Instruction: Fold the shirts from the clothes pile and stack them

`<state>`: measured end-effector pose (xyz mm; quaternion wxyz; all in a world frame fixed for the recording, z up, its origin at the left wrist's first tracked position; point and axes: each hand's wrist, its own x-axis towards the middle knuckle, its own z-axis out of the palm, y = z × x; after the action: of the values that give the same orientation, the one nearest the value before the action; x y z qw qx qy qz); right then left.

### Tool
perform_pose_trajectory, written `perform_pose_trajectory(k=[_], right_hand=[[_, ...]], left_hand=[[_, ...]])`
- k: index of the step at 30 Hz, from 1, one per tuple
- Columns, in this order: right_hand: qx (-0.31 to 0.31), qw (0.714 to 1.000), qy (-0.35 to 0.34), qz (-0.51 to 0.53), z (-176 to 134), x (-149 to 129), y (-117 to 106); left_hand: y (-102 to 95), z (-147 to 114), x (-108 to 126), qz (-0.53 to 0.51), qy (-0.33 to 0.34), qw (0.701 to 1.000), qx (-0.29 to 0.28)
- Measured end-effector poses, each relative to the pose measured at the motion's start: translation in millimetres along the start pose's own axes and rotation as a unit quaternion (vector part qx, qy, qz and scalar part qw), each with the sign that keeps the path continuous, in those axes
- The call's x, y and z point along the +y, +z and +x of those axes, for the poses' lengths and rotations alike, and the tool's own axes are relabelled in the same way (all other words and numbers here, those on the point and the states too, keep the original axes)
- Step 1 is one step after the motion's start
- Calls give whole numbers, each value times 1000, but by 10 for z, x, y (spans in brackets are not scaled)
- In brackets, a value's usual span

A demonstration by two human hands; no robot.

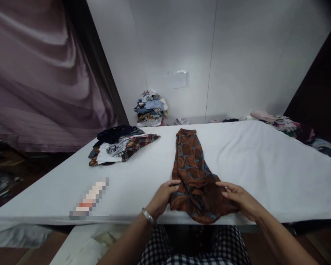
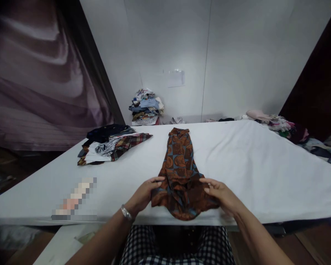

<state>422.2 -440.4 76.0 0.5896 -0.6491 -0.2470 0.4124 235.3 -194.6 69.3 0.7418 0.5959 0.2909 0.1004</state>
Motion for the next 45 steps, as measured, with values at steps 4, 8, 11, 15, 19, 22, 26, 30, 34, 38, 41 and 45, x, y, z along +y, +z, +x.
perform_pose_trajectory(k=[4,8,11,15,19,22,26,30,34,38,41,45], right_hand=[[29,999,0,36,469,-465,-159],[97,988,-80,90,1211,-794,-305],[150,981,-83,85,1568,-744,-362],[182,974,-96,-98,1562,-296,-353],[112,913,-200,-339,1357,163,-257],[87,869,-237,-425,1327,267,-171],[161,885,-157,-409,1491,141,-171],[204,896,-30,-393,1762,-17,-296],[232,902,-1,-364,2027,-102,-372],[244,921,-1,-304,2249,-138,-400],[258,930,-8,-260,2405,-119,-441],[283,938,-35,-195,2593,-53,-488]], left_hand=[[-36,423,538,-49,7,999,5],[-48,1104,1012,-105,18,994,8],[-124,1436,1027,-81,28,993,77],[-233,1382,594,169,114,962,182],[-204,1071,156,434,225,870,66],[-137,988,63,509,258,821,6],[-97,1178,170,471,253,839,104],[-122,1489,300,393,118,886,216],[-142,1744,317,313,68,920,225],[-135,1966,290,268,69,934,225],[-132,2124,291,232,65,942,233],[-119,2297,309,184,62,951,242]])
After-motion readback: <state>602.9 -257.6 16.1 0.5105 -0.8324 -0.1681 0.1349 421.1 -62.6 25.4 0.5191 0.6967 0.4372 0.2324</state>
